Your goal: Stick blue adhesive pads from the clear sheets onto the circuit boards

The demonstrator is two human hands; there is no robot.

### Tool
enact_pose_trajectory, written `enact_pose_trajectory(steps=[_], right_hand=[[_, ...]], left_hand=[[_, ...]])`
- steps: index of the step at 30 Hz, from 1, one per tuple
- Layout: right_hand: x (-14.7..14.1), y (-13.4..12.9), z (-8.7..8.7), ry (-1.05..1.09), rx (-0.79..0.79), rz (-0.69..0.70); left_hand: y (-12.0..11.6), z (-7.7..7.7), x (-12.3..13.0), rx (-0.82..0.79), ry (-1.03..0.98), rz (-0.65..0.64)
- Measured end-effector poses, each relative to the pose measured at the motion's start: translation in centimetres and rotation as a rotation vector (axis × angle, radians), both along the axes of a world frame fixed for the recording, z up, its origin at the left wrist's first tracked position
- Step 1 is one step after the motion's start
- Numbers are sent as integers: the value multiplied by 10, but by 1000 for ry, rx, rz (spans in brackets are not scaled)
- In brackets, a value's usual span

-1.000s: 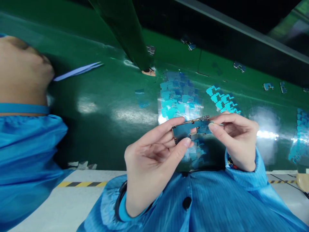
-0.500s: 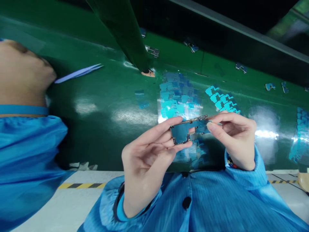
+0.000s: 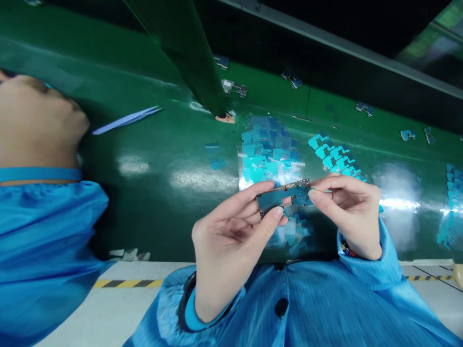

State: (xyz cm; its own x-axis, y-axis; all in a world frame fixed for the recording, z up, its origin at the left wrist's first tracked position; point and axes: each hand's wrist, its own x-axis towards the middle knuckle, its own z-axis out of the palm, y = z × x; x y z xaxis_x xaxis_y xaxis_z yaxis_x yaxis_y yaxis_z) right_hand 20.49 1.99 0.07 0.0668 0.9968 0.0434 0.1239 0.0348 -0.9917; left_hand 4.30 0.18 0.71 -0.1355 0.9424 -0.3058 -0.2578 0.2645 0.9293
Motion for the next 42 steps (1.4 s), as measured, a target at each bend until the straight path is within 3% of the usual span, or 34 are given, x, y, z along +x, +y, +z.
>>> enact_pose_trajectory(steps=[13, 24, 34, 38, 42], right_hand=[[0, 0, -5, 41, -2, 12], [0, -2, -6, -1, 26, 52], [-3, -4, -4, -93, 84, 113], [-2, -2, -10, -282, 177, 46], [13, 10, -30, -367, 103, -94]], left_hand=[[1, -2, 6, -9, 108, 65], [5, -12, -1, 62, 218, 35], [8, -9, 1, 106, 199, 7], [9, -12, 2, 78, 153, 18], [12, -19, 0, 48, 57, -3]])
